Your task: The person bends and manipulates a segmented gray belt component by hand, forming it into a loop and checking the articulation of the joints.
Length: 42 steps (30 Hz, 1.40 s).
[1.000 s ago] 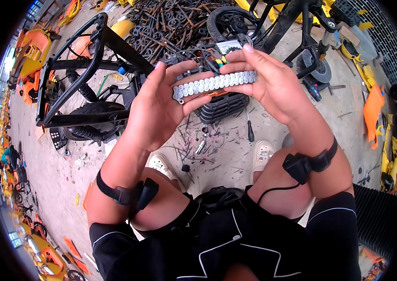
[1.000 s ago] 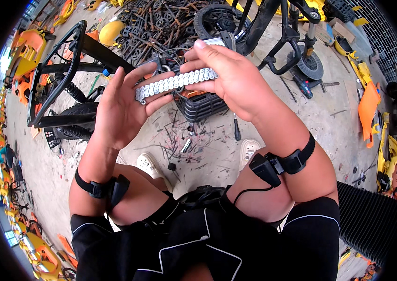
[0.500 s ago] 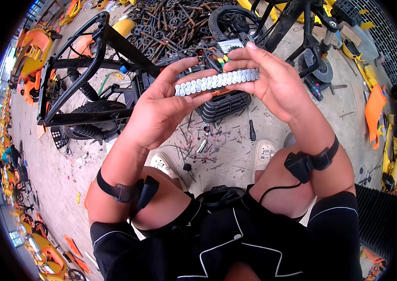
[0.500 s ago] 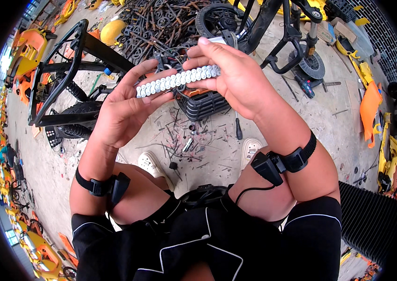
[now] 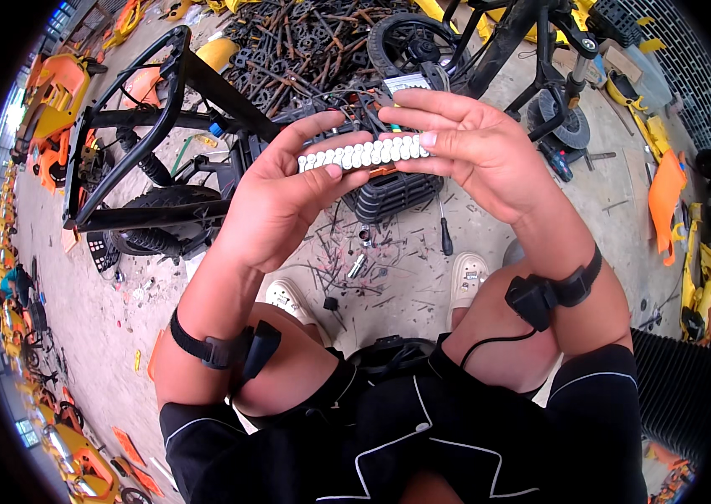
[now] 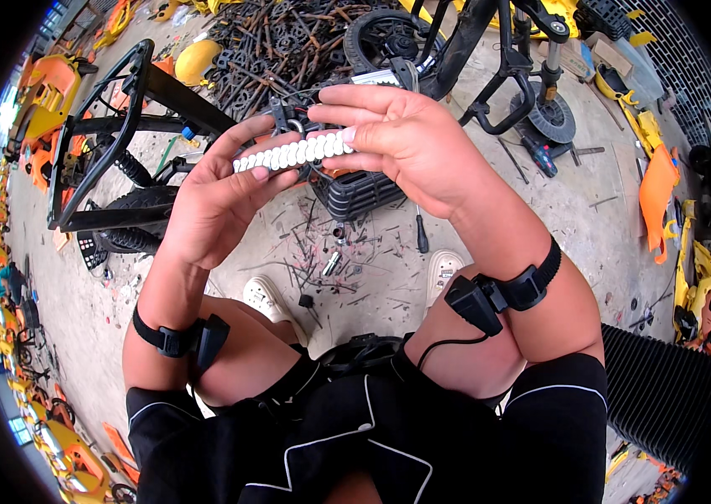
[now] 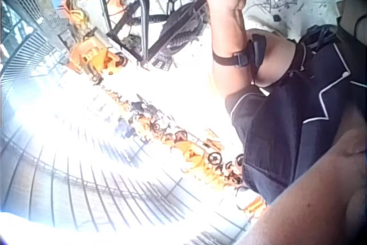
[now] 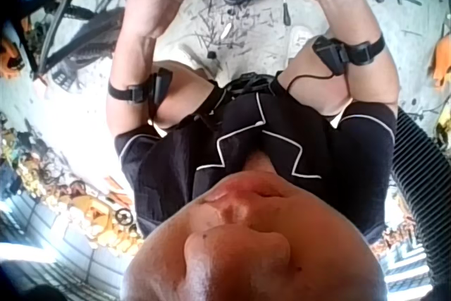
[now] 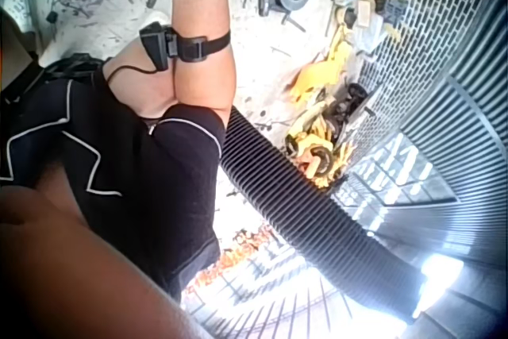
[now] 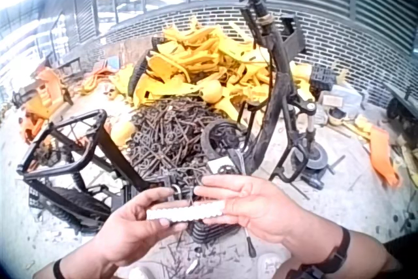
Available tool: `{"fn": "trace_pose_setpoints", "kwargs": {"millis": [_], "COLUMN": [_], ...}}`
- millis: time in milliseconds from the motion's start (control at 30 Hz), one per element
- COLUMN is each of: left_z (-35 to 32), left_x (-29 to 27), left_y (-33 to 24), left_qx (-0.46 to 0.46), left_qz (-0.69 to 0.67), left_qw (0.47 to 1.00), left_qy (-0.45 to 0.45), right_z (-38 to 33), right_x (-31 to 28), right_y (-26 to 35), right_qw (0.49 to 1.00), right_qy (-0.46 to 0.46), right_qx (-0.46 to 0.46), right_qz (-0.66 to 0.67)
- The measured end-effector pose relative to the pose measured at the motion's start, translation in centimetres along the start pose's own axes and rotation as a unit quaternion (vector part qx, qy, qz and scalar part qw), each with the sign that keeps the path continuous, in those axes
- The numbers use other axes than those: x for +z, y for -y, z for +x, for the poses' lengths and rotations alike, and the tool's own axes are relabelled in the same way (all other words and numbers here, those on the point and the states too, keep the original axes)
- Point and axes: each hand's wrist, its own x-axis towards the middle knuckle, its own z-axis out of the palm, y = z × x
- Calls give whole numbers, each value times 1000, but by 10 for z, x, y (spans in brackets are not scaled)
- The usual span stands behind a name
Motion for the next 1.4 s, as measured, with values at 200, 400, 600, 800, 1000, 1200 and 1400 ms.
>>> {"fn": "trace_pose_setpoints", "kwargs": {"millis": [200, 400, 600, 800, 1000, 1200, 1400], "left_z": [2, 6, 8, 10, 11, 13, 12], "left_x": [-5, -9, -12, -16, -20, -24, -23], "left_y": [-1, 4, 6, -2, 0, -2, -2], "left_qx": [-11, -20, -21, -21, -27, -13, -16], "left_qz": [12, -6, -30, -19, -20, -22, -23], "left_qw": [1000, 999, 998, 999, 999, 999, 998], "left_qy": [-3, -27, -41, -40, -40, -34, -52], "right_z": [2, 3, 3, -1, -1, 1, 0], "right_x": [3, 1, -1, 5, 6, 4, 20], "right_y": [0, -1, 1, 0, 1, -5, -9], "right_qw": [1000, 997, 989, 993, 990, 981, 967], "right_qy": [6, 18, 53, 81, 115, 146, 133], "right_qx": [19, 20, 6, -30, -25, -20, -34], "right_qz": [-22, 78, 135, 75, 74, 126, 213]}}
